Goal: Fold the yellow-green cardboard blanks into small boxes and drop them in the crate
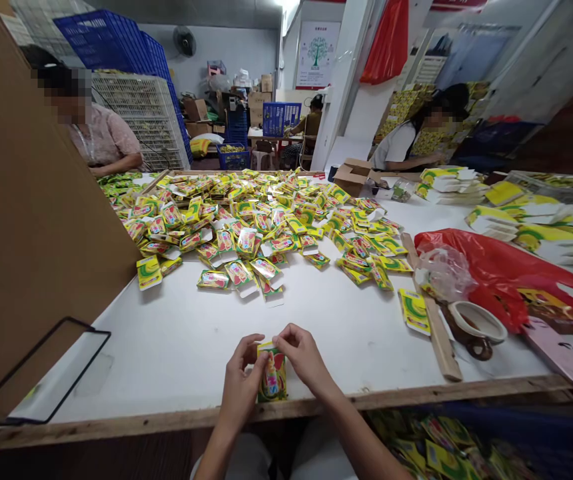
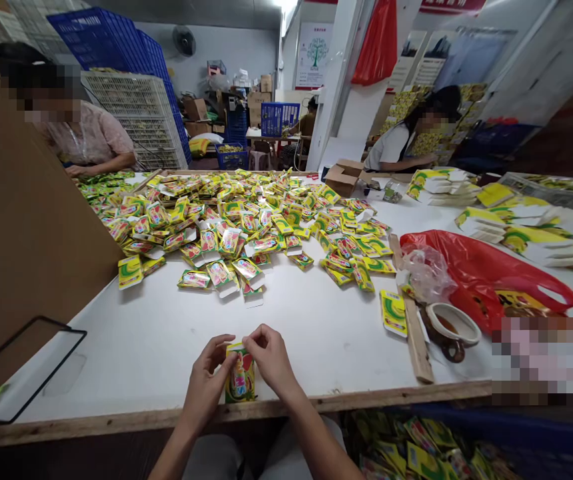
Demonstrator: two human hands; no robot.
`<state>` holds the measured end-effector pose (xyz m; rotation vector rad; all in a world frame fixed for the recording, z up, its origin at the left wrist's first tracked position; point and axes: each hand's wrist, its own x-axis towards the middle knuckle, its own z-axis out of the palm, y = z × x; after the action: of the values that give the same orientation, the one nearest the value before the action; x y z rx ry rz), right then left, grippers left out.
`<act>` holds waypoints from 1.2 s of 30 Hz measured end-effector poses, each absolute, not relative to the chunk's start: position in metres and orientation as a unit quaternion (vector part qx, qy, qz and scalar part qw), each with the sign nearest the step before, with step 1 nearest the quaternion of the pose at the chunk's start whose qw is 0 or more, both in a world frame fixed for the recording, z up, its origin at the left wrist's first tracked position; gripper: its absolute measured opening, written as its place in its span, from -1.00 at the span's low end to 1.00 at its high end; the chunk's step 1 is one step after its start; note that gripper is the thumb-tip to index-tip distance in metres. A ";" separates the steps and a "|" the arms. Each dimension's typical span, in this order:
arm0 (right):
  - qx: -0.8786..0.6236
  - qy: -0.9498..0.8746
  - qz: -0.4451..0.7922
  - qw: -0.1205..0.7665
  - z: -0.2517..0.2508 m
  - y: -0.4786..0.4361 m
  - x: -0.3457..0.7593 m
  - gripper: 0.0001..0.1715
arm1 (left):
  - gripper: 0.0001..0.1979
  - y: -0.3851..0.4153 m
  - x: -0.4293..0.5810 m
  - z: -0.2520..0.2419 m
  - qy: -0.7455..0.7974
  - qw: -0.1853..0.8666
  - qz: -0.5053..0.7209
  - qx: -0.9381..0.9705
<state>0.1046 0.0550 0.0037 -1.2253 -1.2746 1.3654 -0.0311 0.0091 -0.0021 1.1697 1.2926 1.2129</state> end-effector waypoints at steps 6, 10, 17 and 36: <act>-0.483 -0.533 0.546 0.430 0.007 0.053 0.107 -0.73 | -0.69 0.010 -0.031 -0.001 0.532 0.479 0.507 0.481; -0.471 -0.561 0.535 0.421 0.009 0.048 0.111 -0.75 | -0.74 0.011 -0.031 -0.001 0.530 0.475 0.510 0.483; -0.498 -0.561 0.507 0.425 0.012 0.046 0.107 -0.72 | -0.76 0.019 -0.032 0.002 0.547 0.459 0.513 0.476; -0.492 -0.659 0.379 0.424 0.010 0.024 0.114 -0.91 | -0.71 0.009 -0.037 0.007 0.490 0.525 0.424 0.551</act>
<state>0.1143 0.0244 0.0102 -1.2302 -1.6485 0.9487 -0.0373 0.0090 0.0065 1.3191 1.1726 1.0155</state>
